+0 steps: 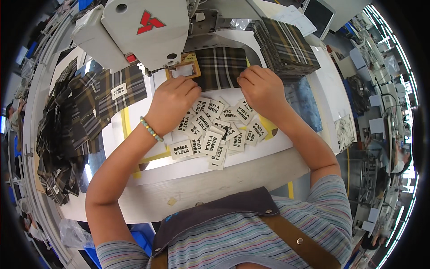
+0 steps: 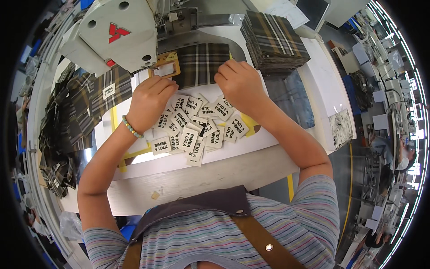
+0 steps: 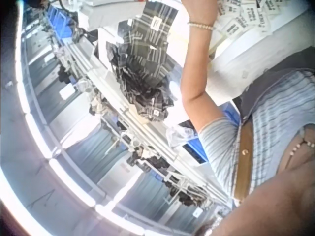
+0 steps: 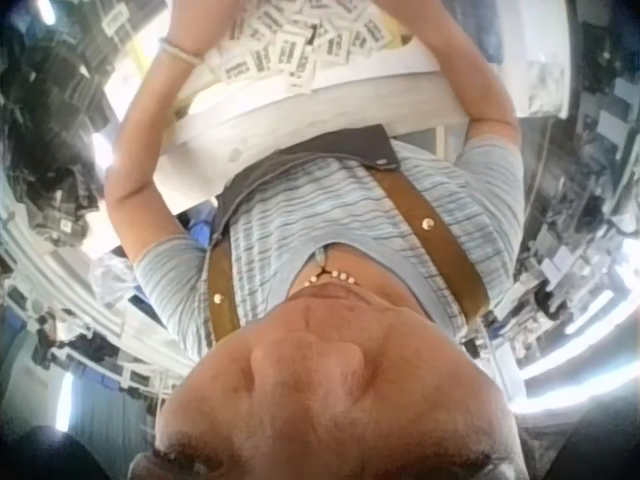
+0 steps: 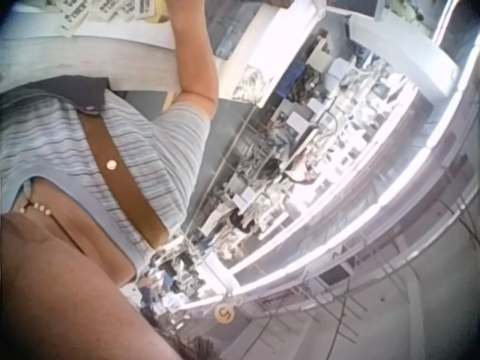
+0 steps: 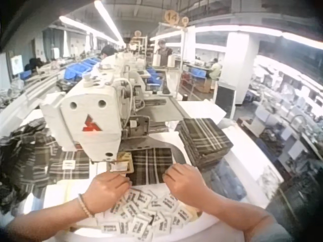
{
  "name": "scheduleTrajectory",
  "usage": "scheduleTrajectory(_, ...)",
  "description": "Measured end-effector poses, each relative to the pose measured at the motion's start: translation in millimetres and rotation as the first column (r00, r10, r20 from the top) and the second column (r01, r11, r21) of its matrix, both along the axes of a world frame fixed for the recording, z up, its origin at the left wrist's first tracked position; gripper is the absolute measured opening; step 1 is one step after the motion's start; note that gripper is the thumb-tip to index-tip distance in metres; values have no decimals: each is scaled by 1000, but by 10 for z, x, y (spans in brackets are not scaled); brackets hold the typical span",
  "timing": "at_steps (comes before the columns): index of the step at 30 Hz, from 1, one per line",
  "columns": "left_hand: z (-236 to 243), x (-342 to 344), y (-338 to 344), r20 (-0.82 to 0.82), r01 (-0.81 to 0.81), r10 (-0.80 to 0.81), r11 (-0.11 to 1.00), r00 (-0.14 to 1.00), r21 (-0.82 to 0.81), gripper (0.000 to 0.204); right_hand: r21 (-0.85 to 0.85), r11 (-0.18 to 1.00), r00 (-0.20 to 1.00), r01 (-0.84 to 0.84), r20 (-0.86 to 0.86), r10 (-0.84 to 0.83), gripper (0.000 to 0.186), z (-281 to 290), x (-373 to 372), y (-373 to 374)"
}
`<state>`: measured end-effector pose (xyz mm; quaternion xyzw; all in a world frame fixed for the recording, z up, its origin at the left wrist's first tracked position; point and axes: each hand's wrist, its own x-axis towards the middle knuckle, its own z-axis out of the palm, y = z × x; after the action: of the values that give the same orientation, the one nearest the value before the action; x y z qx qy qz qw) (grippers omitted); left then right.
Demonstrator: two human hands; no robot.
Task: The person repeatedly picks up plaid fabric pieces and small white labels, aligns them under a sewing machine, and sews the labels onto the fabric. Finished pieces are stacked to the left, while new fabric pieces are taken from a stack on the right.
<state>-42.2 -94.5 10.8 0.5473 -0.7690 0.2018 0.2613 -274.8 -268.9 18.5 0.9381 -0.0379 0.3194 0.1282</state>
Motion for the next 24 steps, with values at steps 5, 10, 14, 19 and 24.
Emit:
scheduleTrajectory(5,45,218,240,145,-109,101,992,984,55,17,-57,995,996,-87,-38,85,5,-60,339,20)
scheduleTrajectory(10,-75,522,500,161,-236,212,960,964,152,21,179,981,976,-71,-190,106,22,-95,517,52)
scheduleTrajectory(14,39,515,684,105,-307,294,943,950,132,31,397,917,961,-38,-236,142,27,52,326,-37)
scheduleTrajectory(19,110,315,823,-109,-250,284,935,953,252,38,407,913,945,-26,-288,156,41,-34,127,44)
scheduleTrajectory(24,-6,260,895,-119,-263,307,921,944,285,39,395,918,930,-3,-336,147,47,-156,102,55)
